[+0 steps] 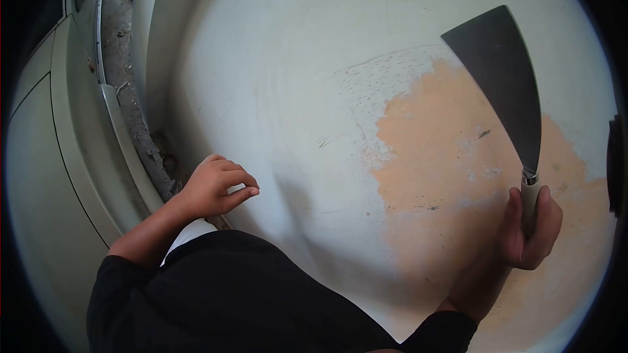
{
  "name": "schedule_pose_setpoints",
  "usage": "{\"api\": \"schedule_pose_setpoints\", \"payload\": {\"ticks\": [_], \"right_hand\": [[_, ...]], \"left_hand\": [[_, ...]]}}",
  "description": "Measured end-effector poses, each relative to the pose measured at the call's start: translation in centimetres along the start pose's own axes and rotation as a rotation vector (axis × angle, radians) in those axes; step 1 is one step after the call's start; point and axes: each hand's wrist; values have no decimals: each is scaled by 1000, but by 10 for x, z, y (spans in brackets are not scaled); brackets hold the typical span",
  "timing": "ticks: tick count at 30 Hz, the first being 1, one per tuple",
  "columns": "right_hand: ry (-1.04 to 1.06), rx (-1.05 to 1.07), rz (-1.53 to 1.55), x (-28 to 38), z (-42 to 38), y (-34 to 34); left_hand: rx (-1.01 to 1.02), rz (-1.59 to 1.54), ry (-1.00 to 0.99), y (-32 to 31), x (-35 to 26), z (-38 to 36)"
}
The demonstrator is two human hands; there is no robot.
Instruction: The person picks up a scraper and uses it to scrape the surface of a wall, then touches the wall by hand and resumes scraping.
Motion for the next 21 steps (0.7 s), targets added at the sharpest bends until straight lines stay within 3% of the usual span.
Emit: {"api": "schedule_pose_setpoints", "payload": {"ticks": [3, 4, 6, 9, 13, 15, 18, 19, 21], "right_hand": [[-27, 272, -81, 8, -1, -1], [-24, 271, -81, 8, -4, -1], [6, 72, -14, 5, -9, -2], [28, 49, -49, 8, -9, -5], [-100, 266, -50, 12, -15, 1], [58, -30, -189, 0, -17, 8], [-16, -61, -180, 3, -17, 3], [15, 116, -99, 5, -10, -1], [-38, 158, -69, 12, -10, -3]], "left_hand": [[19, -2, -17, -5, 2, 5], [24, -2, -36, -6, 3, 7], [36, -5, -35, -7, 3, 8], [48, -10, -27, -13, 5, 4], [38, -23, 7, -23, 8, -6], [42, -35, 17, -27, 9, -10], [65, -43, 27, -32, 7, -15], [76, -40, 25, -32, 6, -15], [74, -31, 13, -31, 5, -14]]}}
Point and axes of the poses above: each hand's wrist, its own z-axis towards the middle knuckle, its own y-axis out of the back of the hand, x = y × z, and after that the axes turned 9 degrees about -x, right-handed
